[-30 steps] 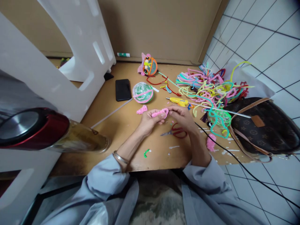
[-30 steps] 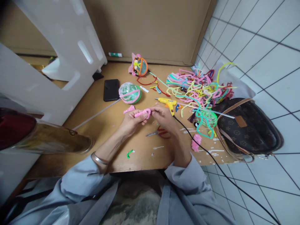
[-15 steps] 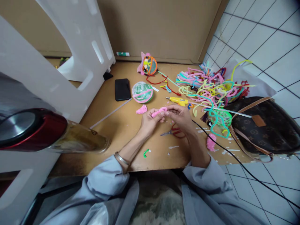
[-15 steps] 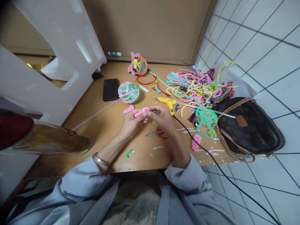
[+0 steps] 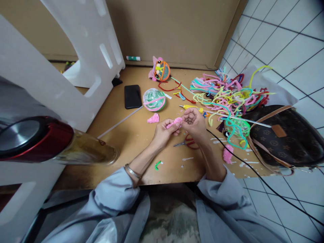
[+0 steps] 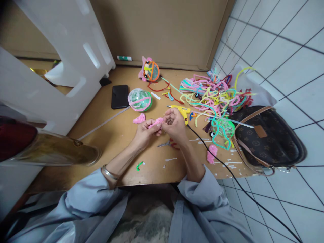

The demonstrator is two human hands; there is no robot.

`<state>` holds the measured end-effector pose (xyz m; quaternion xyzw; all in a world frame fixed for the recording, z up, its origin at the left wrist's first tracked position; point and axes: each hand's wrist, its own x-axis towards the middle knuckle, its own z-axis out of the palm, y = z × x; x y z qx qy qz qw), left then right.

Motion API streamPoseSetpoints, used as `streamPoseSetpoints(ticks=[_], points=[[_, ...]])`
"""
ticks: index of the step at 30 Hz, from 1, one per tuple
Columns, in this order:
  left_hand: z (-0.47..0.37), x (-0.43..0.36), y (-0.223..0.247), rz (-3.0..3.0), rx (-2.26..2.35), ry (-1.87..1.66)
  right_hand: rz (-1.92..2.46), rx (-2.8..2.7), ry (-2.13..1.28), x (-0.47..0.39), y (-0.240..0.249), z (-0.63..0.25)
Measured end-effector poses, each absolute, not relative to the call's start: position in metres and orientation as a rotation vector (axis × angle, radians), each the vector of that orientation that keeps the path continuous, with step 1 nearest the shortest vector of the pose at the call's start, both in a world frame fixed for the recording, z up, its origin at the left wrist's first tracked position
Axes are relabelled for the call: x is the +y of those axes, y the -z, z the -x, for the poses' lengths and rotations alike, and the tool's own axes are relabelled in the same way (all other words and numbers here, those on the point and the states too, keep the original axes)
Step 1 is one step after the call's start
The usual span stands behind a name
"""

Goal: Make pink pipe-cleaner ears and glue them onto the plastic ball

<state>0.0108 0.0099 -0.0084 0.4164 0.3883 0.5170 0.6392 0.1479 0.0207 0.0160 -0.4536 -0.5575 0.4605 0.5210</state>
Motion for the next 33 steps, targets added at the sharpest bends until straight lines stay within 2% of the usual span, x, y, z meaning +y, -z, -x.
streamPoseSetpoints(ticks=[7, 19, 33], points=[[-0.003, 0.011, 0.003, -1.063, 0.961, -1.217, 1.149, -1.323, -1.125, 0.023, -0.015, -0.149], [-0.008, 0.014, 0.014, -0.952, 0.98, -1.346, 1.315, -1.452, -0.919, 0.021, -0.008, -0.145], [-0.009, 0.008, 0.012, -0.449, 0.678, -1.084, 1.303, -1.364, -1.158, 0.017, -0.014, -0.14]])
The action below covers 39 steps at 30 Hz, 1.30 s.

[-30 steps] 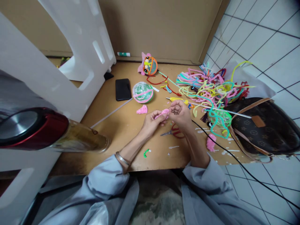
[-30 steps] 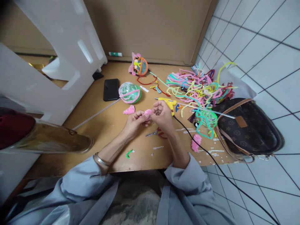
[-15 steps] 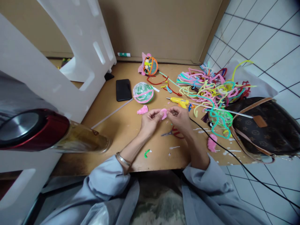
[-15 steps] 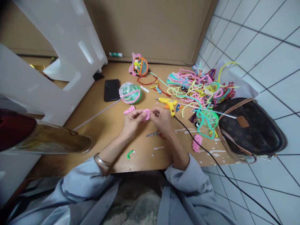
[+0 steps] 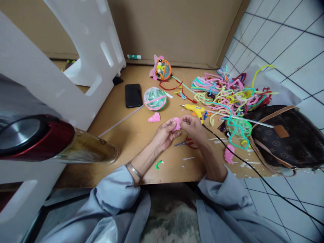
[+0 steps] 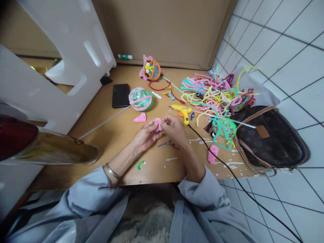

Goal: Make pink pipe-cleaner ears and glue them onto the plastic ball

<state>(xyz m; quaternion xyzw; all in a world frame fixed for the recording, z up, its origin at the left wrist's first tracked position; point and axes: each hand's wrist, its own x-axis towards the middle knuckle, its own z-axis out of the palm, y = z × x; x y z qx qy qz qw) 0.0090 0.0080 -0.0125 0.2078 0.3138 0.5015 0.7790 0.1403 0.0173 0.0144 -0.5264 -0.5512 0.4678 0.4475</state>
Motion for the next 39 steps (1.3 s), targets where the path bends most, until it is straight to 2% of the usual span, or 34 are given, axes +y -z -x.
streamPoseSetpoints(ticks=[5, 11, 16, 23, 29, 35, 39], points=[[-0.009, 0.008, 0.011, -0.406, 0.649, -1.042, 1.353, -1.387, -1.146, 0.015, -0.015, -0.139], [-0.01, 0.008, 0.01, -0.47, 0.776, -1.129, 1.473, -1.492, -0.802, 0.018, -0.008, -0.142], [-0.012, 0.009, 0.012, -0.567, 0.852, -1.205, 1.559, -1.594, -0.665, 0.018, -0.009, -0.144], [-0.014, 0.009, 0.013, -0.818, 0.864, -1.279, 1.584, -1.716, -0.48, 0.016, -0.007, -0.143], [-0.012, 0.012, 0.015, -0.972, 0.957, -1.36, 1.475, -1.82, -0.48, 0.016, -0.007, -0.143], [-0.009, 0.013, 0.02, -1.086, 1.126, -1.356, 1.524, -1.964, -0.225, 0.013, -0.008, -0.144], [-0.012, 0.011, 0.022, -1.058, 1.111, -1.356, 1.534, -1.972, -0.185, 0.015, -0.003, -0.141]])
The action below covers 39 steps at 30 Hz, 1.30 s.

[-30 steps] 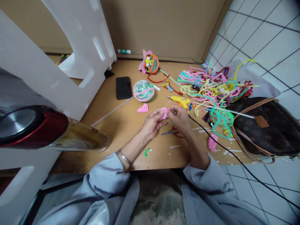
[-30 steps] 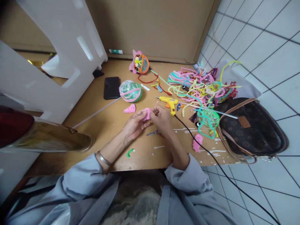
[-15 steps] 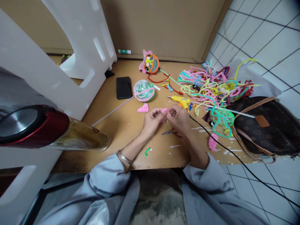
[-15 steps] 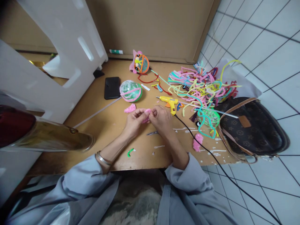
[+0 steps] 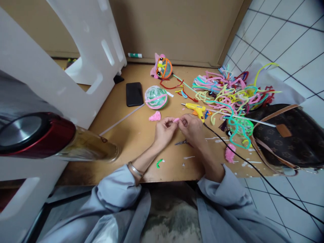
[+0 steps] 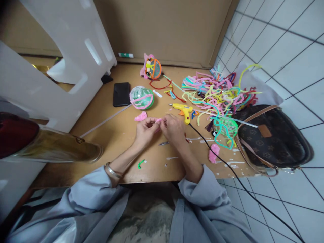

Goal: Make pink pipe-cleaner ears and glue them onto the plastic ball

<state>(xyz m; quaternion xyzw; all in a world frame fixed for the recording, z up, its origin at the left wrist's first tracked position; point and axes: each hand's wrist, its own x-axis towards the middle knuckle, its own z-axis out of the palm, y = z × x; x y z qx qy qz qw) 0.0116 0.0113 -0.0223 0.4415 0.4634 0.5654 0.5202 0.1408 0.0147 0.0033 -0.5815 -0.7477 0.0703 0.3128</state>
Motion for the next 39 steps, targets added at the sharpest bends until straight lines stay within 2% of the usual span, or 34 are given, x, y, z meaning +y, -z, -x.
streamPoseSetpoints(ticks=[7, 16, 29, 39], points=[[-0.018, 0.007, 0.019, -0.701, 0.854, -1.253, 1.516, -1.88, -0.363, 0.018, -0.003, -0.14], [-0.013, 0.009, 0.014, -0.454, 0.791, -1.144, 1.41, -1.794, -0.623, 0.017, -0.012, -0.148], [-0.014, 0.01, 0.014, -0.573, 0.906, -1.3, 1.41, -1.755, -0.596, 0.014, -0.013, -0.145], [-0.01, 0.014, 0.018, -0.827, 0.907, -1.385, 1.4, -1.596, -0.782, 0.018, -0.013, -0.145]])
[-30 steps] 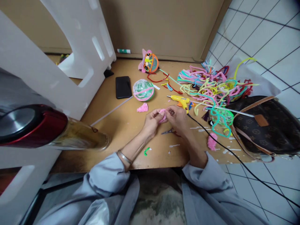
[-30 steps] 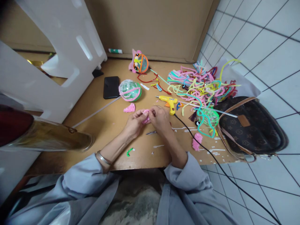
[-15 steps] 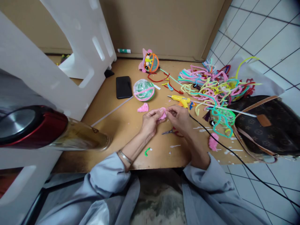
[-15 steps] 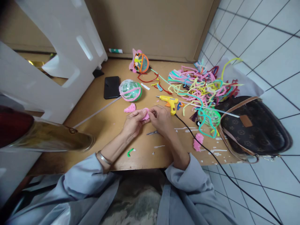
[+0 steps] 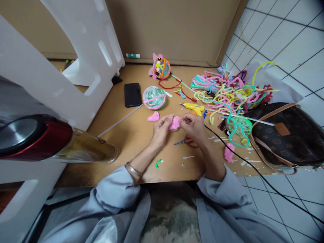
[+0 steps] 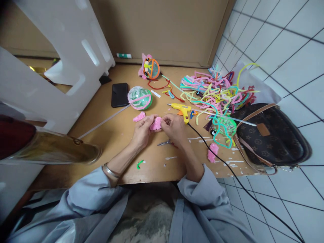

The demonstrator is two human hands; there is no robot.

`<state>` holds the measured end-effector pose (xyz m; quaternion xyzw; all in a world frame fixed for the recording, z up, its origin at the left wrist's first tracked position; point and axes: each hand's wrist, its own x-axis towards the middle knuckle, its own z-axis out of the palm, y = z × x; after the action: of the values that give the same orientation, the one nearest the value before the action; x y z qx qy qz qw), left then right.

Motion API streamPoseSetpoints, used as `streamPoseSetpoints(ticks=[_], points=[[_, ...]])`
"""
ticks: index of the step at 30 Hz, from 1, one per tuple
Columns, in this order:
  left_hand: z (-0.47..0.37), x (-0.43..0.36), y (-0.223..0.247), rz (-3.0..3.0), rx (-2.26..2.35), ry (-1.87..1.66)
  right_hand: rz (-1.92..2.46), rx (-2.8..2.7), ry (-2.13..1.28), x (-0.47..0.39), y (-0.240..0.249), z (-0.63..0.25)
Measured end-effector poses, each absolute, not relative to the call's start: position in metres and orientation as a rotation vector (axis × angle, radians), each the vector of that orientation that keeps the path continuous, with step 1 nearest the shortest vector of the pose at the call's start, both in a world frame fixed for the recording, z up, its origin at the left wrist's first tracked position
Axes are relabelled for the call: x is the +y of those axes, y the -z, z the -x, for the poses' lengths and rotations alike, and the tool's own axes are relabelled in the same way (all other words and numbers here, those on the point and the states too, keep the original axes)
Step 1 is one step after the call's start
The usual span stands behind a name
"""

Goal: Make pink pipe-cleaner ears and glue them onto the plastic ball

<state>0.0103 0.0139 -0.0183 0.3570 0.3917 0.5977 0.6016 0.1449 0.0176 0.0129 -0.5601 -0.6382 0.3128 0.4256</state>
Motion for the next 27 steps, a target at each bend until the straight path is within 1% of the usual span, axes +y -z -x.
streamPoseSetpoints(ticks=[6, 11, 18, 27], points=[[-0.0048, 0.0148, 0.0214, -1.101, 1.016, -1.405, 1.332, -1.605, -0.873, 0.0158, -0.0158, -0.1467], [-0.0049, 0.0158, 0.0244, -1.087, 1.029, -1.417, 1.307, -1.543, -1.055, 0.0159, -0.0174, -0.1485], [-0.006, 0.023, 0.0208, -0.842, 1.002, -1.386, 1.327, -1.441, -1.073, 0.0209, -0.0143, -0.1501], [-0.0028, 0.0199, 0.0274, -1.135, 1.027, -1.367, 1.306, -1.416, -1.206, 0.0218, -0.0175, -0.151]])
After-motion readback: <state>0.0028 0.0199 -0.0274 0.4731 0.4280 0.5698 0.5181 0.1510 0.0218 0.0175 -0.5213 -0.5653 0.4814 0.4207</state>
